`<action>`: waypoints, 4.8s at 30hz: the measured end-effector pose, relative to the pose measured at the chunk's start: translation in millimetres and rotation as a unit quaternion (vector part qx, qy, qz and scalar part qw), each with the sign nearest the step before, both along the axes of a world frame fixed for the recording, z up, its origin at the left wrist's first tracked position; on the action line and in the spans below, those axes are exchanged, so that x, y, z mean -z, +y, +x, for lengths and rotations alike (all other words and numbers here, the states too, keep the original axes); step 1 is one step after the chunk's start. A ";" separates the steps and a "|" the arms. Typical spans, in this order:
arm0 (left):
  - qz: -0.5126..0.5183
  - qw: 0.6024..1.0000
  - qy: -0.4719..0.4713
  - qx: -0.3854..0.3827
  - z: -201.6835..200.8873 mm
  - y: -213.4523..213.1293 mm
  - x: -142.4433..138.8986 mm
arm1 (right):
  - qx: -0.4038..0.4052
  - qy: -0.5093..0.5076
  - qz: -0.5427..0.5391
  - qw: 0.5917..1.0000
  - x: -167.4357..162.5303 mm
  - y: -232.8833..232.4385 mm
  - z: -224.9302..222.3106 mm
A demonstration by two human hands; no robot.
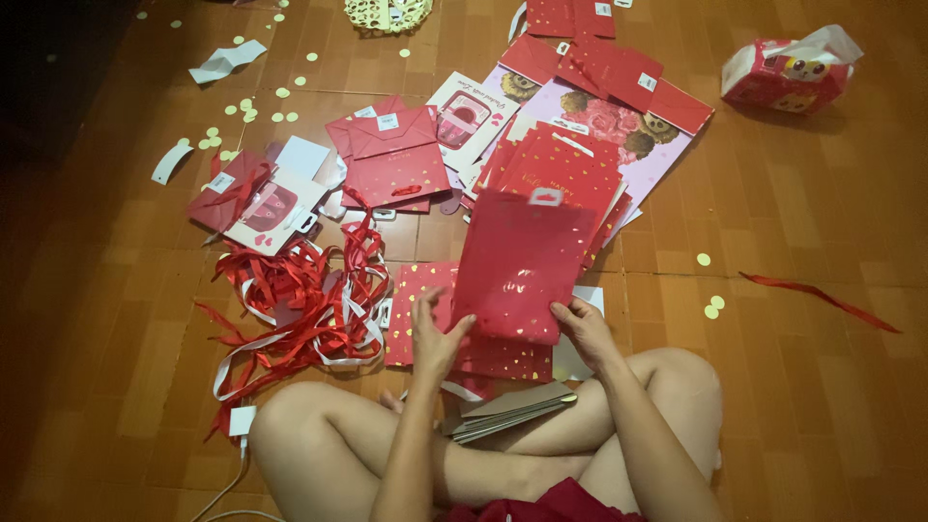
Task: The person sits on the floor and repeatedly inserts small cards into red Valentine's Day envelopes, then places the filled envelopes into a stack. The person handles multiple envelopes and cards by hand, opening each envelope, inserting a card, and closing it before stacking.
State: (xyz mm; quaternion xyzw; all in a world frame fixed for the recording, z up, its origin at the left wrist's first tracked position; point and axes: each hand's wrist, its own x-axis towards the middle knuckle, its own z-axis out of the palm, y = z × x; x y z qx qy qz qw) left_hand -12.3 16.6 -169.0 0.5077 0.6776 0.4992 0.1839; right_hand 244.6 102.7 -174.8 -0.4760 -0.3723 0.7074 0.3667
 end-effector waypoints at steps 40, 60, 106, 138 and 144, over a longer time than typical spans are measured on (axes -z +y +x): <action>-0.035 0.956 -0.287 0.044 9.8 -4.5 12.3 | 0.090 -0.120 0.216 0.965 -26.4 -3.0 -10.9; 0.071 0.939 -0.322 0.102 -1.9 -1.0 13.8 | -0.246 0.133 -0.038 0.959 -68.6 -2.8 73.4; 0.019 0.825 -0.547 0.141 -6.4 -6.9 -24.8 | -0.126 0.061 -0.176 0.974 0.7 -43.3 -70.5; -0.094 0.914 -0.329 0.219 -12.9 -13.7 -30.8 | -0.064 0.046 -0.203 0.976 -1.5 -44.2 -22.7; -0.138 0.892 -0.355 0.245 -2.4 -9.9 -2.3 | 0.015 0.087 -0.246 0.965 -27.4 -50.0 31.2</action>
